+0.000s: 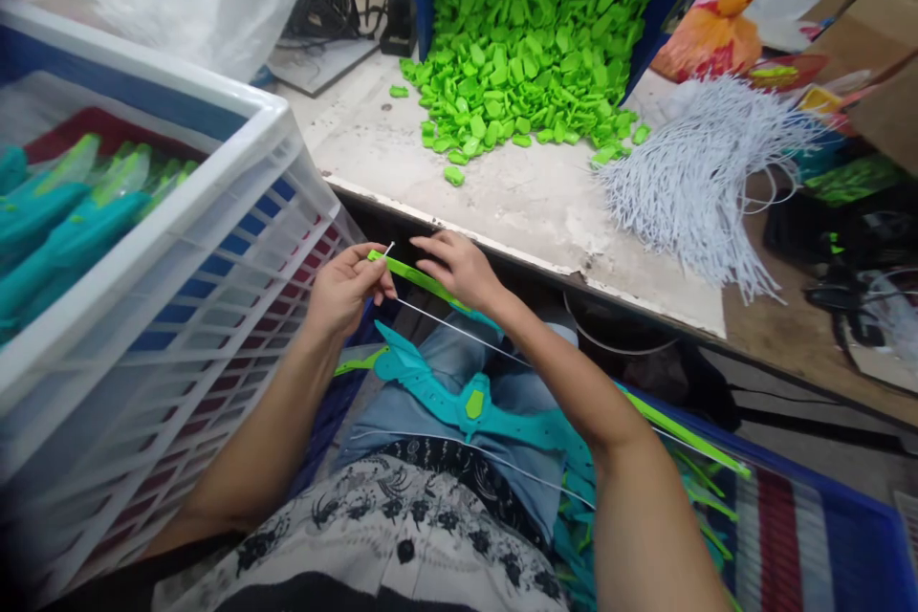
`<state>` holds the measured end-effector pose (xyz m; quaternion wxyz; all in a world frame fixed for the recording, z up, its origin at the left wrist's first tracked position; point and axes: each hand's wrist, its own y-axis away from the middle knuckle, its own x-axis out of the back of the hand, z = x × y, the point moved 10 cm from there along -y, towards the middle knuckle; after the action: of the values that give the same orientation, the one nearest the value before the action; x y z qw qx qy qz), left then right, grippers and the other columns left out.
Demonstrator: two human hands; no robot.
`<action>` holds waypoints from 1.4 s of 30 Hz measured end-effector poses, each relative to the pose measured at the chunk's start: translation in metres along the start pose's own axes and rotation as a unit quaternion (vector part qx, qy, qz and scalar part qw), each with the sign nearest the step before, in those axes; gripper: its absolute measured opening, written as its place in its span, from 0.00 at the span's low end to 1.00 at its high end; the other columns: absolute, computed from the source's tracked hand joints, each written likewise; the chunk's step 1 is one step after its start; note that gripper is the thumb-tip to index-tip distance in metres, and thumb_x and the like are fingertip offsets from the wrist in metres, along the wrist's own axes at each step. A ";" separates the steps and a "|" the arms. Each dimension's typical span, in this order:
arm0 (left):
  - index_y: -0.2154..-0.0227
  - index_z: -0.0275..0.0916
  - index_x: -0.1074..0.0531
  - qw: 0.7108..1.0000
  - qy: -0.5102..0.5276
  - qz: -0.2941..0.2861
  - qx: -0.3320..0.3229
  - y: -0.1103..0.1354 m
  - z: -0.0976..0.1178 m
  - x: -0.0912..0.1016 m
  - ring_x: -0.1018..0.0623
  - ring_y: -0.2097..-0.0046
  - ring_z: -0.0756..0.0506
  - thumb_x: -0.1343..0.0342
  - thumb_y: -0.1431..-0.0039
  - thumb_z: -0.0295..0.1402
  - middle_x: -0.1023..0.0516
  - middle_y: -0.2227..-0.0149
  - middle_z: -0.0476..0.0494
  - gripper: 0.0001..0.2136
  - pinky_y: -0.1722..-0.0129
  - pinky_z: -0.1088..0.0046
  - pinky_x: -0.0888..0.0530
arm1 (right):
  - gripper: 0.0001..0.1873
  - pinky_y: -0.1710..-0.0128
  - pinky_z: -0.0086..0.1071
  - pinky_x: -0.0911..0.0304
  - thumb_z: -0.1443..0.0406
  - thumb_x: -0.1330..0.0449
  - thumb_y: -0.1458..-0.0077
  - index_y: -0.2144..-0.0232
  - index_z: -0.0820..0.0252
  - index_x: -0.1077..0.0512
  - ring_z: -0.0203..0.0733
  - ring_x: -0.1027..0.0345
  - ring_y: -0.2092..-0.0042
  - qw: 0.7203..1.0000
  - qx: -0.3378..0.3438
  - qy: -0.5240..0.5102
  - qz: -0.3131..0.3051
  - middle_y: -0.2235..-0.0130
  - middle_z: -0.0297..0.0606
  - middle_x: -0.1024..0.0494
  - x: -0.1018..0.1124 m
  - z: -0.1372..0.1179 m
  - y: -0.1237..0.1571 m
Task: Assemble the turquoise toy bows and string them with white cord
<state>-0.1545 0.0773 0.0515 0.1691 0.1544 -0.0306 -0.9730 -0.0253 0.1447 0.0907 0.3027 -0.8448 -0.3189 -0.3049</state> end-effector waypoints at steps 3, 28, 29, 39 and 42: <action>0.62 0.35 0.32 1.000 0.003 -0.002 -0.001 0.004 0.000 0.003 0.27 0.81 0.51 0.37 0.51 0.38 0.27 0.81 0.50 0.17 0.84 0.81 0.37 | 0.13 0.64 0.29 0.36 0.60 0.42 0.43 0.58 0.59 0.26 0.34 0.34 0.66 0.995 0.029 -0.093 -0.018 0.63 0.37 0.26 -0.017 -0.015 -0.037; 0.75 0.35 0.25 0.996 0.075 0.020 0.045 -0.021 0.017 -0.001 0.28 0.70 0.50 0.38 0.56 0.35 0.25 0.73 0.47 0.08 0.69 0.76 0.32 | 0.05 0.50 0.42 0.38 0.67 0.43 0.43 0.72 0.56 0.31 0.43 0.36 0.53 0.976 0.098 -0.038 0.189 0.66 0.36 0.28 -0.004 -0.095 -0.007; 0.76 0.34 0.26 0.998 0.052 0.029 0.020 -0.021 0.026 0.004 0.27 0.70 0.51 0.38 0.58 0.32 0.25 0.72 0.47 0.06 0.68 0.76 0.32 | 0.05 0.51 0.42 0.38 0.67 0.43 0.43 0.71 0.55 0.30 0.43 0.36 0.54 0.975 0.090 -0.048 0.198 0.67 0.37 0.29 -0.010 -0.094 -0.002; 0.70 0.35 0.28 0.995 0.003 0.080 -0.060 -0.001 0.046 0.027 0.28 0.75 0.53 0.42 0.50 0.34 0.25 0.74 0.45 0.07 0.83 0.81 0.38 | 0.06 0.63 0.33 0.34 0.62 0.42 0.45 0.71 0.58 0.29 0.38 0.33 0.63 0.942 -0.057 -0.207 0.258 0.67 0.36 0.31 -0.025 -0.052 -0.007; 0.73 0.34 0.26 0.999 0.014 0.035 -0.023 -0.002 0.038 0.023 0.30 0.77 0.54 0.38 0.54 0.37 0.27 0.76 0.47 0.10 0.85 0.81 0.39 | 0.07 0.62 0.34 0.33 0.62 0.43 0.44 0.70 0.59 0.28 0.38 0.33 0.62 0.938 -0.063 -0.191 0.284 0.66 0.37 0.30 -0.019 -0.056 -0.003</action>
<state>-0.1874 0.0715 0.0808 0.2067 0.1625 -0.0112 -0.9647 -0.0571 0.1000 0.1130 0.2557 -0.9600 -0.0979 -0.0587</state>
